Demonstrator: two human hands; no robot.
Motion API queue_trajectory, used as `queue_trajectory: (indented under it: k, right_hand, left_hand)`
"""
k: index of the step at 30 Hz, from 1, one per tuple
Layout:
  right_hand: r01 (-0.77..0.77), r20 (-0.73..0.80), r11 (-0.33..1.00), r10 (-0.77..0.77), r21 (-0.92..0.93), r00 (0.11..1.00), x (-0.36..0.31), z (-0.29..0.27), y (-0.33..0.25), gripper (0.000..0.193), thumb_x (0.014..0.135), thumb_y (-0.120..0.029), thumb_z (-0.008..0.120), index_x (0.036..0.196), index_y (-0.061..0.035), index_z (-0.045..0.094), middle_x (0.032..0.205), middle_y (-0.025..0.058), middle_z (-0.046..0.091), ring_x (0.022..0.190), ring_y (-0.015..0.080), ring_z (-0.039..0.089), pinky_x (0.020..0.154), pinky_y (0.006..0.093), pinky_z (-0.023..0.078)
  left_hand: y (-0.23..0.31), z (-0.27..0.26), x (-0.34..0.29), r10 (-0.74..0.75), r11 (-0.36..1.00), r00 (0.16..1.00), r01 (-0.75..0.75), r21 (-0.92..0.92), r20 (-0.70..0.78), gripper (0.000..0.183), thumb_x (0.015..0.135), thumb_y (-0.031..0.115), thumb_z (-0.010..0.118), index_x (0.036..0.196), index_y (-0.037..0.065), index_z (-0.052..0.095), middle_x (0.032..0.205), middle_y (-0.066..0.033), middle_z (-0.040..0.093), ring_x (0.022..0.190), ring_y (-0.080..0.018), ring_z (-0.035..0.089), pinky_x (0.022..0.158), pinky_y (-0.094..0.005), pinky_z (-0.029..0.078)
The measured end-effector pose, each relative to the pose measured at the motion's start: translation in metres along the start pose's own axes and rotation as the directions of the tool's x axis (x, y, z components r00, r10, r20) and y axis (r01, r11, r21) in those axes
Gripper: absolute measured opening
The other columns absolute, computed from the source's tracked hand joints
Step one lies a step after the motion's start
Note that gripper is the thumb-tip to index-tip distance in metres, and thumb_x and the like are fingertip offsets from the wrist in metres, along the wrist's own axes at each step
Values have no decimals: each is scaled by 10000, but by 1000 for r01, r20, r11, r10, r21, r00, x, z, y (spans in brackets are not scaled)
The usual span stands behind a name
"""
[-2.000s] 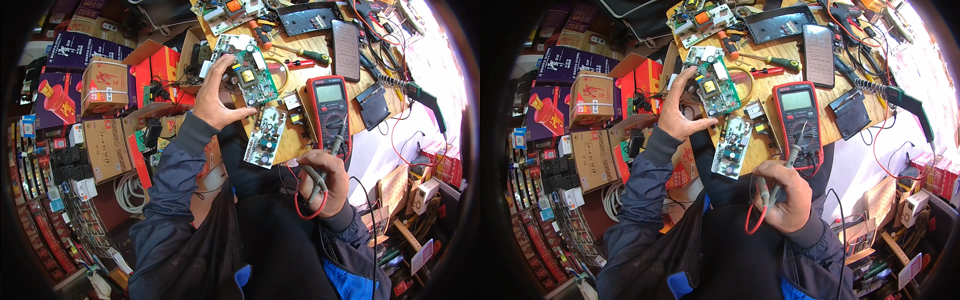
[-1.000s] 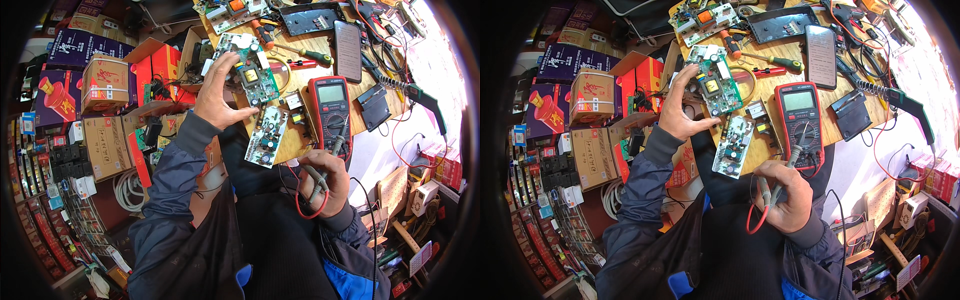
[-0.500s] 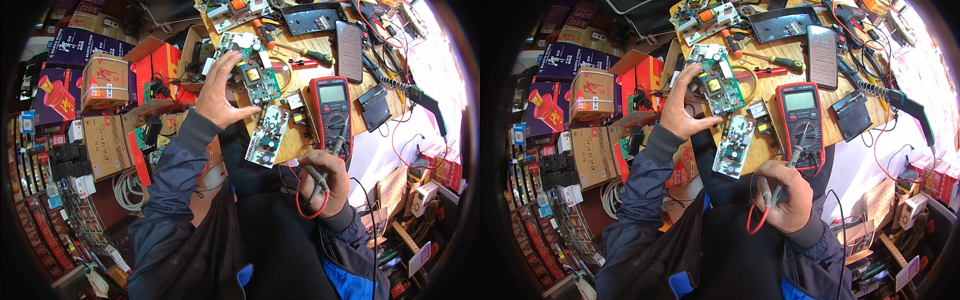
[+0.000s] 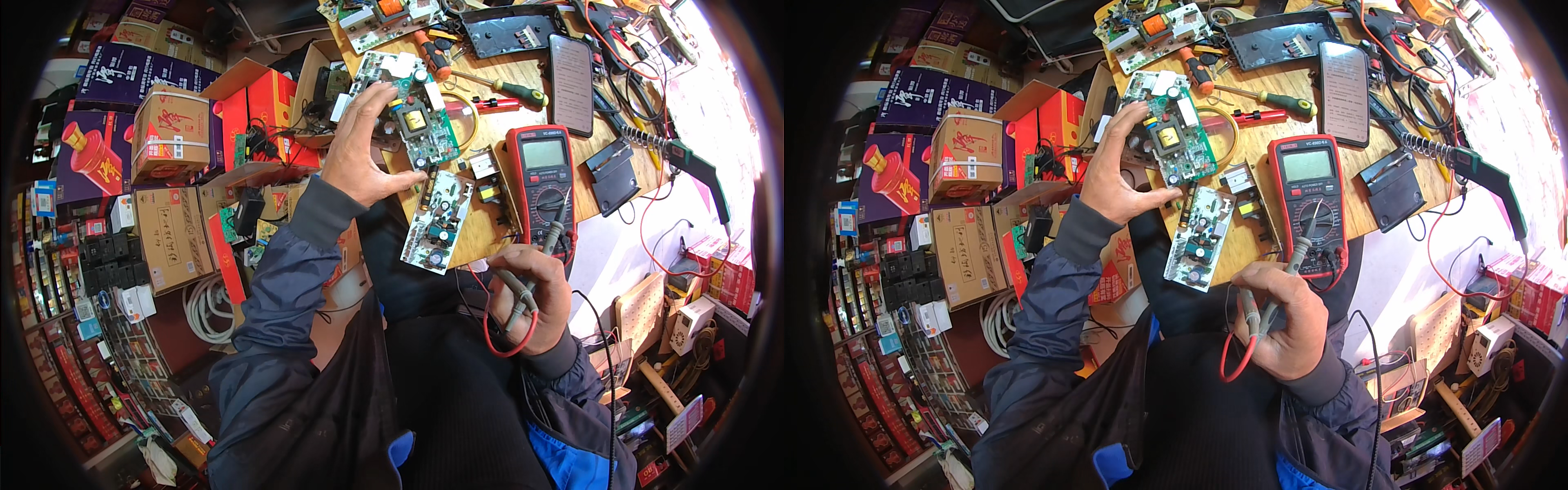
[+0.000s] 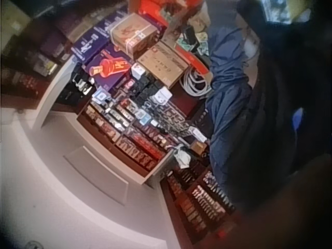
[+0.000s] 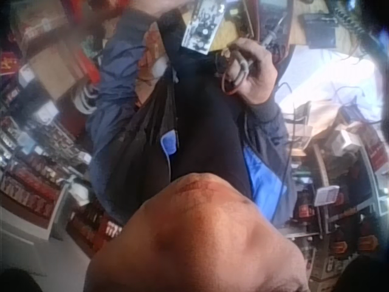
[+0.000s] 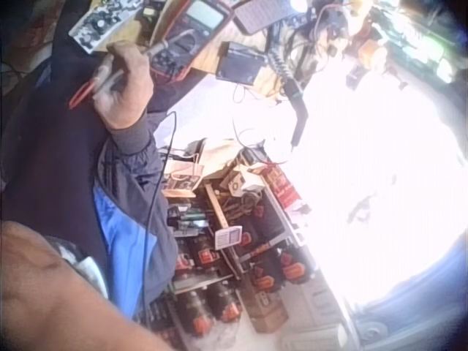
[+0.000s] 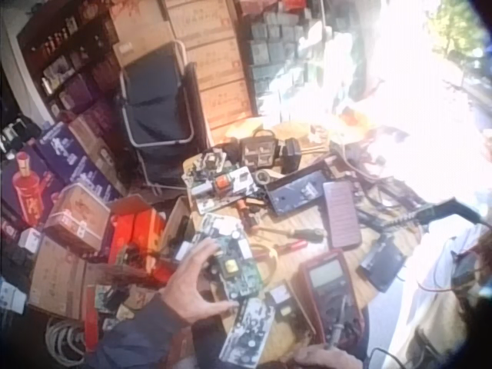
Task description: The person uses a multimeter to test several circuit boards on a cluttered workbench. They probe different points on each board, occasionally flip the boards over, and check the multimeter display. A smartphone is also briefly used during the process.
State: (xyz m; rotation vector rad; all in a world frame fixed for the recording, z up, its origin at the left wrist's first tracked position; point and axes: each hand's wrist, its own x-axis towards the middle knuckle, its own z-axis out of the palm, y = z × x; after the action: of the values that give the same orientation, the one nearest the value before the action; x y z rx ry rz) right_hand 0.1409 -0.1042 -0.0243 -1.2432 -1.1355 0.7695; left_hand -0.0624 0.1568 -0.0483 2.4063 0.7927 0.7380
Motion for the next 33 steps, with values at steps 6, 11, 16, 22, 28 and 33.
queue_trajectory:
  k: [6,11,16,22,28,33]
  right_hand:
    - [10,-1,1000,-10,-6,1000,1,0,0,456,882,129,759,1290,-19,620,1138,168,760,922,196,753,809,308,598]
    - [2,-1,1000,-2,-18,1000,1,0,-1,450,884,130,757,1288,-17,620,1135,168,759,916,194,751,803,307,597]
    - [4,3,1000,-4,-20,1000,1,0,-2,447,878,125,756,1281,-14,624,1140,164,762,916,190,749,809,306,595]
    - [21,9,999,-21,-43,1000,2,-1,-1,452,869,119,756,1281,-13,627,1147,162,765,921,191,751,823,305,595]
    - [28,12,999,-27,-38,1000,1,-2,-2,444,878,113,757,1283,-12,626,1155,161,763,938,195,757,834,304,596]
    - [14,23,1000,-13,-24,1000,0,-2,-3,440,883,109,763,1283,-10,624,1159,159,762,946,189,756,834,301,595]
  left_hand:
    - [-2,1,0,4,1000,1000,-4,20,-1,1136,656,277,1054,1609,76,469,1646,-172,508,1560,-366,470,1296,-452,385]
    - [-1,0,-1,-14,1000,1000,14,0,-19,1102,657,277,1055,1588,79,500,1638,-167,519,1542,-355,494,1283,-447,402]
    - [0,-1,-1,-9,1000,1000,8,-15,-28,1095,655,278,1058,1582,79,511,1631,-161,524,1531,-343,506,1271,-438,407]
    - [2,-3,-1,-46,997,998,44,-59,-33,1081,659,276,1049,1577,72,515,1621,-167,528,1518,-333,518,1260,-432,413]
    - [5,-6,-2,-23,1000,998,22,-17,-62,1074,658,264,1043,1574,73,515,1623,-179,521,1517,-348,517,1250,-442,427]
    - [8,-8,-2,116,991,989,-109,76,-87,1082,646,227,1049,1577,100,513,1657,-189,479,1545,-392,482,1252,-474,430]
